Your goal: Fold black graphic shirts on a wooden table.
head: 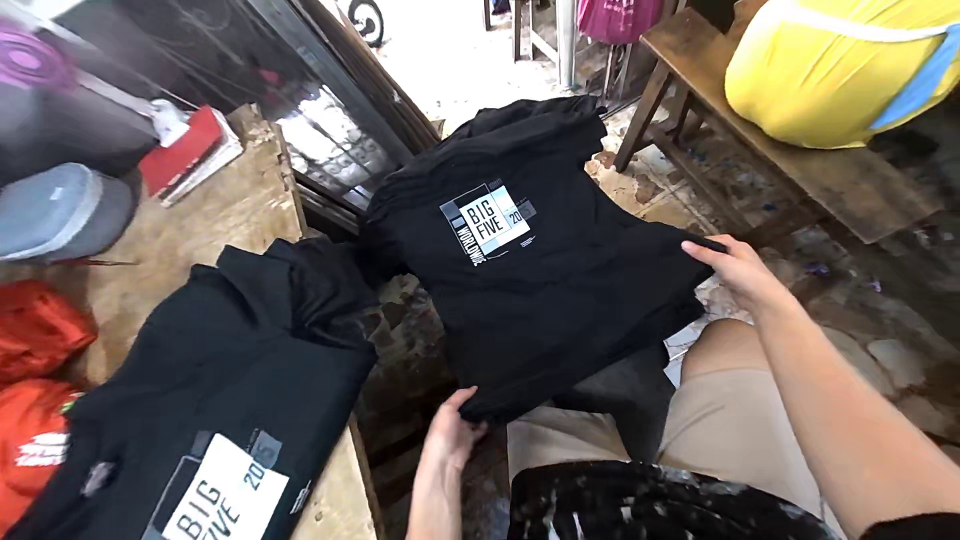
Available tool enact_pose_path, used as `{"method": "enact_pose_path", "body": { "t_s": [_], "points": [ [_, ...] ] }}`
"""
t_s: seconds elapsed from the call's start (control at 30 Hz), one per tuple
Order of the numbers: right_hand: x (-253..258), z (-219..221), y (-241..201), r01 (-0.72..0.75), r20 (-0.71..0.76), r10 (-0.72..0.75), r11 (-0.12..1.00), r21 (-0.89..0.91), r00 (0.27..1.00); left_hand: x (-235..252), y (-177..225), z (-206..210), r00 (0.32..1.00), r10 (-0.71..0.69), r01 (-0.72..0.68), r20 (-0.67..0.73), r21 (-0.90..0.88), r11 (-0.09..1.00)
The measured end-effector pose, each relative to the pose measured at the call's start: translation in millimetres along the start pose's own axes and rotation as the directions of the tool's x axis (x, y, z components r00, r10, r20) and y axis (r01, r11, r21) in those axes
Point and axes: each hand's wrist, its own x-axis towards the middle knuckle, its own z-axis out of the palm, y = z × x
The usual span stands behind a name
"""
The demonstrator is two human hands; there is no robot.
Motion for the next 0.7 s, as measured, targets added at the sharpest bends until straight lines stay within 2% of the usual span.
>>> {"method": "enact_pose_path", "body": {
  "t_s": [0.03,0.07,0.1,0.17,0.23,0.27,0.33,0.37,0.4,0.43,0.47,0.5,0.53,0.57,0.6,0.63,0.7],
  "points": [
    [-3.8,6.8,4.2,0.028,-0.067,-0.026,0.999,0.025,0.997,-8.3,11.9,-5.1,0.989,0.129,-0.13,-0.068,-0.01,0.992],
    [-10.9,14.4,9.4,0.018,-0.126,-0.023,0.999,-0.043,0.992,-14.5,21.7,-10.1,0.968,0.223,-0.226,-0.114,-0.013,0.974],
    [-18.7,20.2,17.1,-0.011,-0.151,-0.017,0.983,-0.182,0.988,-19.3,30.1,-14.2,0.956,0.268,-0.271,-0.12,-0.005,0.963],
    [-27.8,28.6,40.2,-0.085,-0.134,0.022,0.866,-0.493,0.991,-23.1,36.7,-12.8,0.956,0.278,-0.272,-0.092,0.073,0.96],
    [-29.5,33.6,46.3,-0.166,-0.111,0.123,0.755,-0.635,0.986,-18.9,31.1,-4.8,0.968,0.247,-0.226,-0.042,0.277,0.934],
    [-29.8,33.8,43.3,-0.172,-0.114,0.129,0.748,-0.641,0.985,-15.7,27.8,-2.3,0.971,0.238,-0.203,-0.025,0.443,0.873],
    [-30.3,26.7,35.6,-0.084,-0.109,0.025,0.815,-0.573,0.994,-13.3,25.4,2.9,0.979,0.202,-0.115,-0.014,0.785,0.608],
    [-28.8,20.6,32.1,0.016,-0.111,-0.08,0.874,-0.486,0.991,-15.0,27.9,7.7,0.984,0.18,-0.078,-0.008,0.882,0.464],
    [-25.5,15.1,27.3,0.111,-0.134,-0.171,0.923,-0.368,0.976,-21.4,33.5,13.6,0.984,0.175,-0.082,0.016,0.924,0.374],
    [-21.6,11.2,21.1,0.182,-0.173,-0.224,0.957,-0.227,0.959,-32.6,42.0,18.4,0.977,0.2,-0.142,0.073,0.923,0.357],
    [-17.2,8.6,13.6,0.226,-0.21,-0.24,0.97,-0.089,0.948,-45.7,50.8,20.1,0.95,0.267,-0.266,0.162,0.868,0.418],
    [-12.9,6.3,6.1,0.24,-0.234,-0.229,0.971,0.019,0.945,-54.2,55.0,19.3,0.891,0.374,-0.437,0.256,0.703,0.561],
    [-8.9,4.2,-1.2,0.237,-0.258,-0.209,0.968,0.082,0.943,-53.8,52.9,20.2,0.822,0.486,-0.569,0.296,0.423,0.705],
    [-6.7,2.9,-8.9,0.22,-0.269,-0.183,0.969,0.115,0.946,-48.0,47.0,23.2,0.784,0.557,-0.612,0.274,0.192,0.767],
    [-3.9,2.6,-14.7,0.192,-0.268,-0.151,0.972,0.134,0.951,-36.1,37.2,26.8,0.783,0.59,-0.619,0.197,0.164,0.768],
    [-0.5,2.0,-17.4,0.155,-0.249,-0.111,0.974,0.167,0.962,-18.9,22.7,30.4,0.811,0.574,-0.578,0.115,0.315,0.753],
    [4.3,0.4,-14.1,0.035,-0.141,-0.001,0.971,0.238,0.99,24.4,-19.8,37.0,0.895,0.445,-0.368,0.028,0.611,0.701]
  ]
}}
